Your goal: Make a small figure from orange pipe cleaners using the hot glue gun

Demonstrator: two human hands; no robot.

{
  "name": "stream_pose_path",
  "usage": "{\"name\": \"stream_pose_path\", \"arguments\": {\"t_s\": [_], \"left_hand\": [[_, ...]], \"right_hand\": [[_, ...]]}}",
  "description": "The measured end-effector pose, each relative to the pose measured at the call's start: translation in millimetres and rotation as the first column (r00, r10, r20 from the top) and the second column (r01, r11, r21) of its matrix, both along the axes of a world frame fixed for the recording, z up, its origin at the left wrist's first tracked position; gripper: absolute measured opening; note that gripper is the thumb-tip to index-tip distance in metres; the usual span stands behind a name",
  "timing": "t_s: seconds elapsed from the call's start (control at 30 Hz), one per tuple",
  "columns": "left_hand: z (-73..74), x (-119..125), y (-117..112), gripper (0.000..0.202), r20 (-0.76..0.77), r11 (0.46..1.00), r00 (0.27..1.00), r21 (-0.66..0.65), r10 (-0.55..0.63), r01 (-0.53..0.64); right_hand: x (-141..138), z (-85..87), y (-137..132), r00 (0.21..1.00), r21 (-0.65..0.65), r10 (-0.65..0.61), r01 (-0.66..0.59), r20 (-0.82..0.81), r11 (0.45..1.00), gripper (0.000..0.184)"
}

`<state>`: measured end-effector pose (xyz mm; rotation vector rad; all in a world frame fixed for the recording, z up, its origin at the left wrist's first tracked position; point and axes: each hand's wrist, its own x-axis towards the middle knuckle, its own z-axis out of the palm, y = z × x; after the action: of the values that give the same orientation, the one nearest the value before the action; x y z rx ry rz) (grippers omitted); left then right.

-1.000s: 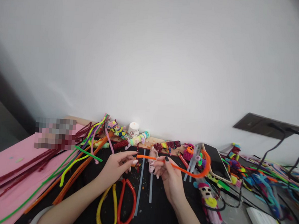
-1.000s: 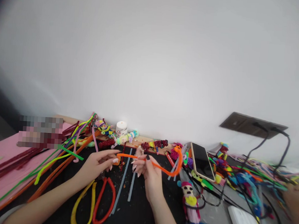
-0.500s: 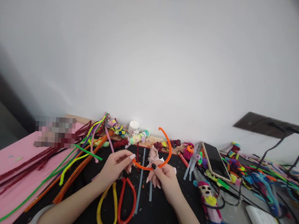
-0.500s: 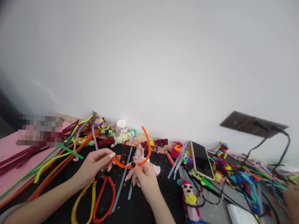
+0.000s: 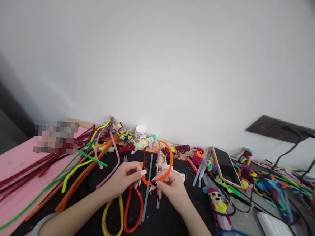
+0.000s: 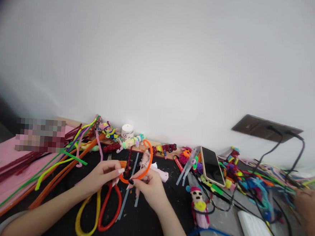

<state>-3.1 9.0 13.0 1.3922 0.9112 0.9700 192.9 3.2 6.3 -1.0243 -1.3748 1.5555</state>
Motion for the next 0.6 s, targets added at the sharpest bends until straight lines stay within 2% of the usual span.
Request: {"name": "stream_pose_path", "arguments": {"t_s": [0.23,0.33,0.47,0.6], "left_hand": [[1.2,-2,0,0.034,-0.060,0.999,0.998,0.026,-0.023,0.025],[1.2,-3,1,0.035,-0.092,0.998,0.995,0.034,-0.050,0.053],[1.7,-3,0,0.036,-0.143,0.991,0.983,0.047,-0.114,0.122],[3.4,-3,-3,0.035,-0.153,0.959,0.947,-0.009,-0.282,0.284]], "right_hand": [[-3,1.4,-7,0.978,0.017,0.058,-0.063,0.201,0.998,0.007],[-1,3.8,-7,0.963,0.060,0.098,-0.116,0.250,0.991,0.019],[5,-1.1,-3,0.971,0.170,0.058,-0.099,0.232,0.980,0.036],[4,-10.2,-1,0.990,0.139,0.029,-0.049,0.141,0.989,0.042]]}}
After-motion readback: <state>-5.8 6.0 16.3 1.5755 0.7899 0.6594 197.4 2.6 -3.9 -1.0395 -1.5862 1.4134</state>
